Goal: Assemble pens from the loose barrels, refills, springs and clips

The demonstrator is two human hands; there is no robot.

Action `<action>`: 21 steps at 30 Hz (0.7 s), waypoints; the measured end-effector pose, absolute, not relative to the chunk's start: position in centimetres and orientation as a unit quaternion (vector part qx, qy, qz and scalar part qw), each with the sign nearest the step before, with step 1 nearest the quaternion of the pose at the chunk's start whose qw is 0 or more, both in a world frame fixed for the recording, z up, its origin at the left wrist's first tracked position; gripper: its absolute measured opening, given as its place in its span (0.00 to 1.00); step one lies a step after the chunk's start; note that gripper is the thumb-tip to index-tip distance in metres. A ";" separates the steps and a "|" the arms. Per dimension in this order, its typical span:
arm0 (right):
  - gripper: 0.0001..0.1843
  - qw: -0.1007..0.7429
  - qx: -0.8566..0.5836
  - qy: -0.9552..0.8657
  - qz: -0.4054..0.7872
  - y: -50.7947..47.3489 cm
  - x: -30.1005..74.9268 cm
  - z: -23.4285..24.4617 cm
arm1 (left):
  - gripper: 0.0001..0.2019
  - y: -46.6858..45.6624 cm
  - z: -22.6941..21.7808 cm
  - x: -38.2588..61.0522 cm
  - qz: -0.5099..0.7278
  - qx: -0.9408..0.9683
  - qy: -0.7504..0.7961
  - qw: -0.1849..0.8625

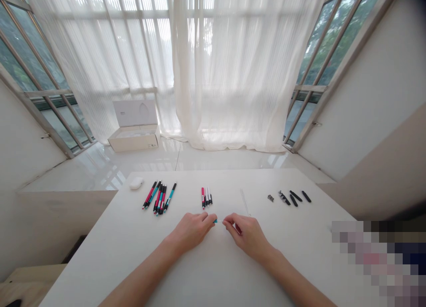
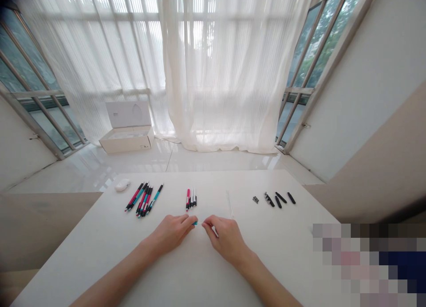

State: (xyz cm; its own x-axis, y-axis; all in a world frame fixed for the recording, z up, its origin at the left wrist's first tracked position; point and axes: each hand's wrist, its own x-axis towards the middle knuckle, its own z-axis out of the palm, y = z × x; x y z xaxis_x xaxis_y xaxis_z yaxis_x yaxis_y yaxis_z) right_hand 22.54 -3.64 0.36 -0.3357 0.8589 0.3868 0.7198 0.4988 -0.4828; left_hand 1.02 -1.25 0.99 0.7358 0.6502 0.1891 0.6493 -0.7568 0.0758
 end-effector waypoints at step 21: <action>0.09 0.294 -0.457 -0.811 0.218 -3.6 22.9 1.0 | 0.08 -1.3 1.1 0.9 0.114 0.942 0.314 -0.021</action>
State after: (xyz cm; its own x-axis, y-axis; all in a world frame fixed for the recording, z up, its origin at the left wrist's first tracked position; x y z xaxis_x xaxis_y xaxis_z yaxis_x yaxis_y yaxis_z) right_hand 22.91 -3.62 1.00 -0.4098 0.8690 0.2773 0.6122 0.4874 -0.6226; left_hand 0.86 -1.32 1.07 0.7764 0.5876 0.2279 0.5972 -0.8015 0.0321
